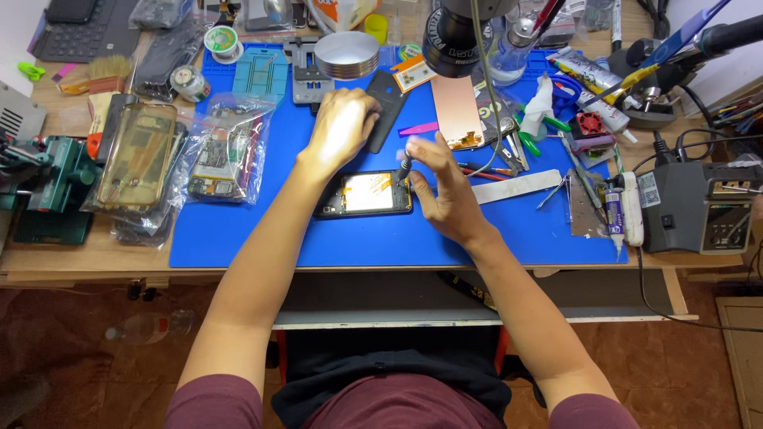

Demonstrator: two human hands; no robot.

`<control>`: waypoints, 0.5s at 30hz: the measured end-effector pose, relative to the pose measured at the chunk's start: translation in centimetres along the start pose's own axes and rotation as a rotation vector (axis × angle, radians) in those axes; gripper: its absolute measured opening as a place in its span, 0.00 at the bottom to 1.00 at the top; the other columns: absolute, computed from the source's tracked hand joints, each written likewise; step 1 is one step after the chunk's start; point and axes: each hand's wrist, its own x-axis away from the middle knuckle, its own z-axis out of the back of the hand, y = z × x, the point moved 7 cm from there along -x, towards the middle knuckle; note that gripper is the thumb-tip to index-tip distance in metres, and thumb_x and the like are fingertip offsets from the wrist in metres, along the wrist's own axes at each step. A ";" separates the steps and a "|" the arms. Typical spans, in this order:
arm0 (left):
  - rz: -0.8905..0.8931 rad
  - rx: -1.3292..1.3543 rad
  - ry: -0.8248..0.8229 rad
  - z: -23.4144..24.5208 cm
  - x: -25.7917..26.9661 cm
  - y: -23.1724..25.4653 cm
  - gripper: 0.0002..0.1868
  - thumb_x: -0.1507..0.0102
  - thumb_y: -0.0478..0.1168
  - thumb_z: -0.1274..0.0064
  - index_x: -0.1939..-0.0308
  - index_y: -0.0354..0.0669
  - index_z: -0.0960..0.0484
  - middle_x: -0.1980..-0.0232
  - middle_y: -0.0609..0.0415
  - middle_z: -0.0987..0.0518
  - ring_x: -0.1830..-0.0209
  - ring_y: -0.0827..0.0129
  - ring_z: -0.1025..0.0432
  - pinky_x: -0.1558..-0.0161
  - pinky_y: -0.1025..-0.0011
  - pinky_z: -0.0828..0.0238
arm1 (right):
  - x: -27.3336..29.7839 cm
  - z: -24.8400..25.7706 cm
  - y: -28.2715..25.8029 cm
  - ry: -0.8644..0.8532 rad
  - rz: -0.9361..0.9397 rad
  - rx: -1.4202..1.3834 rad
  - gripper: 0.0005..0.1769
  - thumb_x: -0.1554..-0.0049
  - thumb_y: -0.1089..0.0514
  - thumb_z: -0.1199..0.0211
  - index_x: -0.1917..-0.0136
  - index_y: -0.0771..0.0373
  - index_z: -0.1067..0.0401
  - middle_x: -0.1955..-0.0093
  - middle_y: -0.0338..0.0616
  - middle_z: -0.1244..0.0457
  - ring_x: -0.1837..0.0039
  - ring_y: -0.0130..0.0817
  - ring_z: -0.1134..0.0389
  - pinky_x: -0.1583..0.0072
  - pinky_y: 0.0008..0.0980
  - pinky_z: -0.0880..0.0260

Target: The person works on a disassembled smartphone on a blue mat, using a soldering iron and tweezers to manipulate small components on the motherboard. They repeatedly heat and adjust parts while handling the device and tools.

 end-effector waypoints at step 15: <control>-0.202 -0.125 0.071 -2.6 -3.2 1.5 0.04 0.42 0.41 0.39 0.70 0.49 0.12 0.68 0.52 0.22 0.67 0.48 0.25 0.75 0.47 0.32 | 0.8 -0.4 0.5 -0.057 0.019 -0.056 0.29 0.36 0.68 0.32 0.29 0.57 0.43 0.38 0.48 0.34 0.38 0.45 0.28 0.18 0.64 0.46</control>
